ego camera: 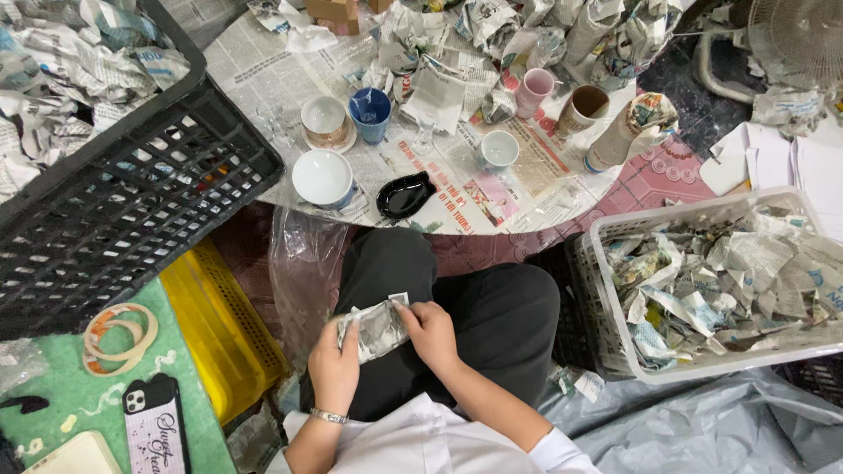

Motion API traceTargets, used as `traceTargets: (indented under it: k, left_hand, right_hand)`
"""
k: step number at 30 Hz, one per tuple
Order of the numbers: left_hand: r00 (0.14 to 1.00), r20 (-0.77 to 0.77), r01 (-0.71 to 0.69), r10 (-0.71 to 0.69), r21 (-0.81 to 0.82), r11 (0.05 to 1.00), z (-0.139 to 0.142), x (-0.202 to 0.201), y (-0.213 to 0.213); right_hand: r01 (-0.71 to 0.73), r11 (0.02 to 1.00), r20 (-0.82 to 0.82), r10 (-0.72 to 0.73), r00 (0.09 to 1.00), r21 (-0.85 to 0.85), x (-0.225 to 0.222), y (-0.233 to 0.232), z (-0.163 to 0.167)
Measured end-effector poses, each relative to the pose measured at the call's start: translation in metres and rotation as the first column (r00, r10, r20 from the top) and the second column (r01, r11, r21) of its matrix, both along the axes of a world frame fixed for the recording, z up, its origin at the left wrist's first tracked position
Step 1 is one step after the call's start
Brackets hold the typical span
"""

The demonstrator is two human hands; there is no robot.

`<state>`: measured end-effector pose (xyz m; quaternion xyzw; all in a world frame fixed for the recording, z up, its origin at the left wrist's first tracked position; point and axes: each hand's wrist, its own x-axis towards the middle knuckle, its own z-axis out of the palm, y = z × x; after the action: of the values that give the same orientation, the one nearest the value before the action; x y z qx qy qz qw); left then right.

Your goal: The person wraps small ceramic items, including cups and bowls, using newspaper. They fold the paper around each item, smooth the folds, and place the wrapped items on the table.

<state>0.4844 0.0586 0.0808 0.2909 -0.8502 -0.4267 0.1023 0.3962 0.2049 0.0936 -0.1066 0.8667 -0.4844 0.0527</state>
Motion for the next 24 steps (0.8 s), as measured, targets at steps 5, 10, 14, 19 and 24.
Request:
traceTargets:
  k: [5, 10, 14, 19, 24]
  left_hand:
    - [0.968, 0.038, 0.2, -0.25, -0.719, 0.666, 0.03, -0.008, 0.004]
    - [0.772, 0.148, 0.582, -0.618, -0.554, 0.595, 0.025, -0.021, 0.012]
    - [0.806, 0.11, 0.555, -0.582, -0.482, 0.678, 0.006, -0.024, 0.006]
    - [0.814, 0.109, 0.562, -0.571, -0.393, 0.727, -0.001, -0.016, -0.001]
    - [0.791, 0.269, 0.609, -0.55, -0.442, 0.659, -0.001, -0.02, 0.005]
  right_hand:
    - [0.072, 0.996, -0.173, -0.062, 0.983, 0.049, 0.001, -0.006, 0.012]
    - [0.003, 0.966, -0.376, 0.098, 0.921, 0.259, 0.002, 0.004, 0.005]
    - [0.059, 0.956, -0.456, 0.082, 0.886, 0.286, 0.0, 0.012, -0.005]
    - [-0.066, 0.918, -0.447, 0.252, 0.858, 0.39, 0.009, 0.021, -0.009]
    - [-0.492, 0.783, -0.39, 0.619, 0.682, 0.382, 0.018, 0.019, -0.013]
